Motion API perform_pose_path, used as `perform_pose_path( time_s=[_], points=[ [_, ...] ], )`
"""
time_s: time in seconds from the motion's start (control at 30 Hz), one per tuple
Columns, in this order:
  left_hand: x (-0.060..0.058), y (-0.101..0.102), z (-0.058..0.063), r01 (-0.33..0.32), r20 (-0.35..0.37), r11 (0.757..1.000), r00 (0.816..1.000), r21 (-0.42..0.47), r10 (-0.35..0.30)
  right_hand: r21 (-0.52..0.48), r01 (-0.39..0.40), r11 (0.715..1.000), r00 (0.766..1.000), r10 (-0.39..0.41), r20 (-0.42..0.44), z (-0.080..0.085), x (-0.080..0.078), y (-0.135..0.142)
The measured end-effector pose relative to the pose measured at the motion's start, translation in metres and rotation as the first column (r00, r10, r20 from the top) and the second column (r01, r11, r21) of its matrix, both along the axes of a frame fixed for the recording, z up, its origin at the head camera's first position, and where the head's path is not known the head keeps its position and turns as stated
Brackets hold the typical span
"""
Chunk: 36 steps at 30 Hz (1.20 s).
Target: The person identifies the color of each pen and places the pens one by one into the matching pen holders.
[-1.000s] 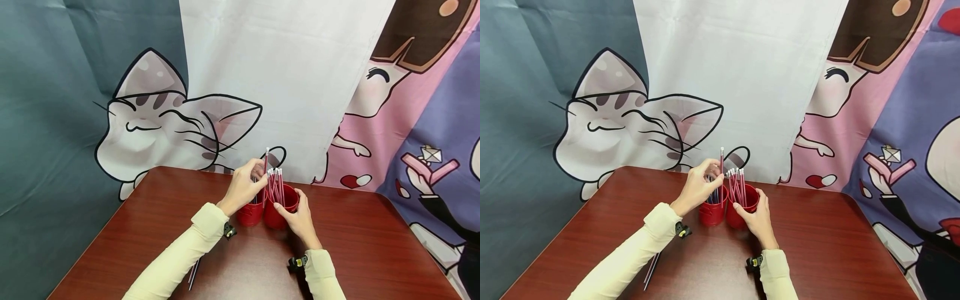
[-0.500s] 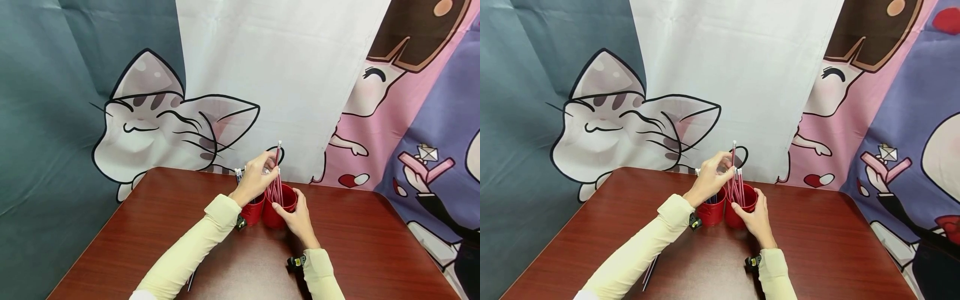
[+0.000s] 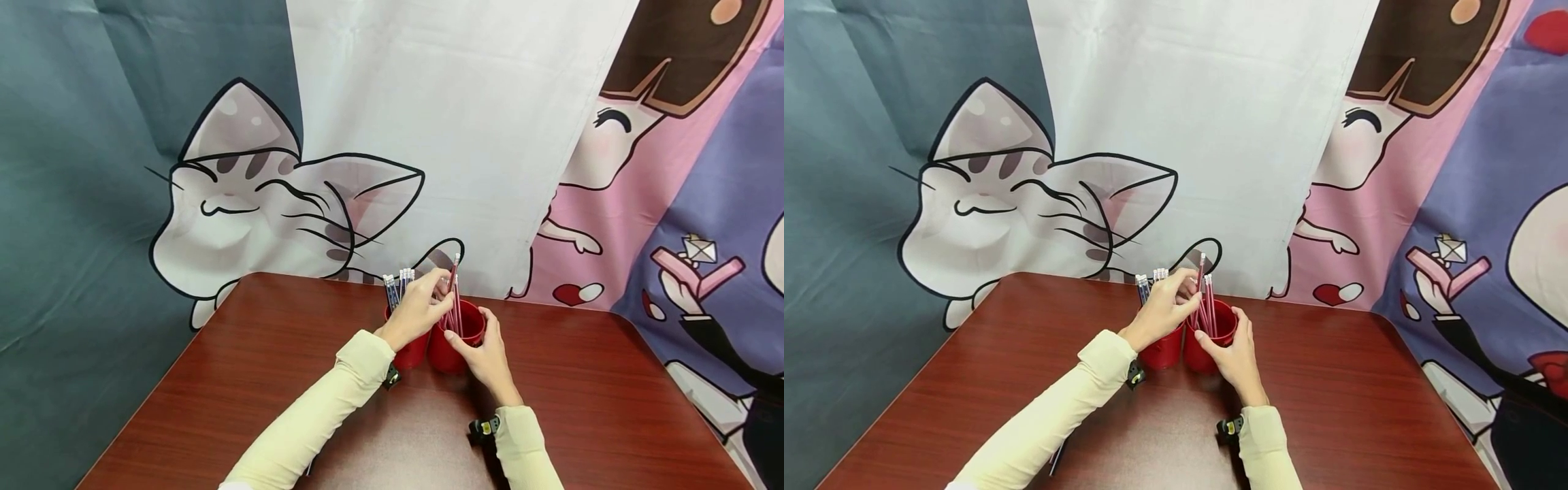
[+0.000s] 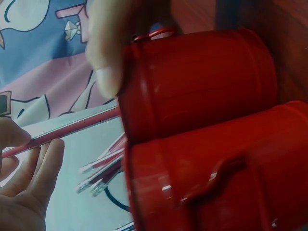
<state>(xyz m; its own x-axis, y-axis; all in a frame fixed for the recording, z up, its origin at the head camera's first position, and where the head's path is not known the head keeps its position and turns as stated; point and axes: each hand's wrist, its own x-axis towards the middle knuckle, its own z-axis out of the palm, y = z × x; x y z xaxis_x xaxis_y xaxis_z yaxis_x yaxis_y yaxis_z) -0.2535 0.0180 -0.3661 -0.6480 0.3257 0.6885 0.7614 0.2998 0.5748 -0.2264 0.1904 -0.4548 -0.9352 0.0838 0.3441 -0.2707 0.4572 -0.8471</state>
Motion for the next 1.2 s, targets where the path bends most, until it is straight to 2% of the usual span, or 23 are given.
perform_pose_path(
  time_s=[0.13,0.23,0.43,0.53,0.93,1.2],
  points=[
    [0.004,0.002,-0.010,0.023,0.023,1.000,0.999,-0.017,-0.023,0.005,0.002,1.000,1.000,-0.002,-0.002,0.000,-0.001,0.000],
    [0.008,0.003,-0.019,0.019,0.048,0.999,0.999,-0.047,-0.016,0.003,0.001,1.000,1.000,-0.001,0.001,-0.001,-0.001,0.000],
    [0.011,0.003,-0.032,-0.026,0.107,0.990,0.993,-0.136,0.041,0.002,-0.004,1.000,1.000,0.004,-0.002,0.000,0.000,0.000],
    [0.011,0.003,-0.033,-0.044,0.119,0.985,0.991,-0.165,0.064,-0.002,-0.007,1.000,1.000,0.007,-0.002,0.001,0.000,0.000],
    [0.012,0.002,-0.033,-0.035,0.132,0.986,0.990,-0.161,0.056,-0.003,-0.009,1.000,1.000,0.009,-0.003,-0.001,0.000,0.000],
    [0.018,-0.002,-0.034,0.005,0.160,0.993,0.987,-0.116,0.014,-0.005,-0.003,1.000,1.000,0.003,-0.010,-0.002,0.000,0.001]
  ],
)
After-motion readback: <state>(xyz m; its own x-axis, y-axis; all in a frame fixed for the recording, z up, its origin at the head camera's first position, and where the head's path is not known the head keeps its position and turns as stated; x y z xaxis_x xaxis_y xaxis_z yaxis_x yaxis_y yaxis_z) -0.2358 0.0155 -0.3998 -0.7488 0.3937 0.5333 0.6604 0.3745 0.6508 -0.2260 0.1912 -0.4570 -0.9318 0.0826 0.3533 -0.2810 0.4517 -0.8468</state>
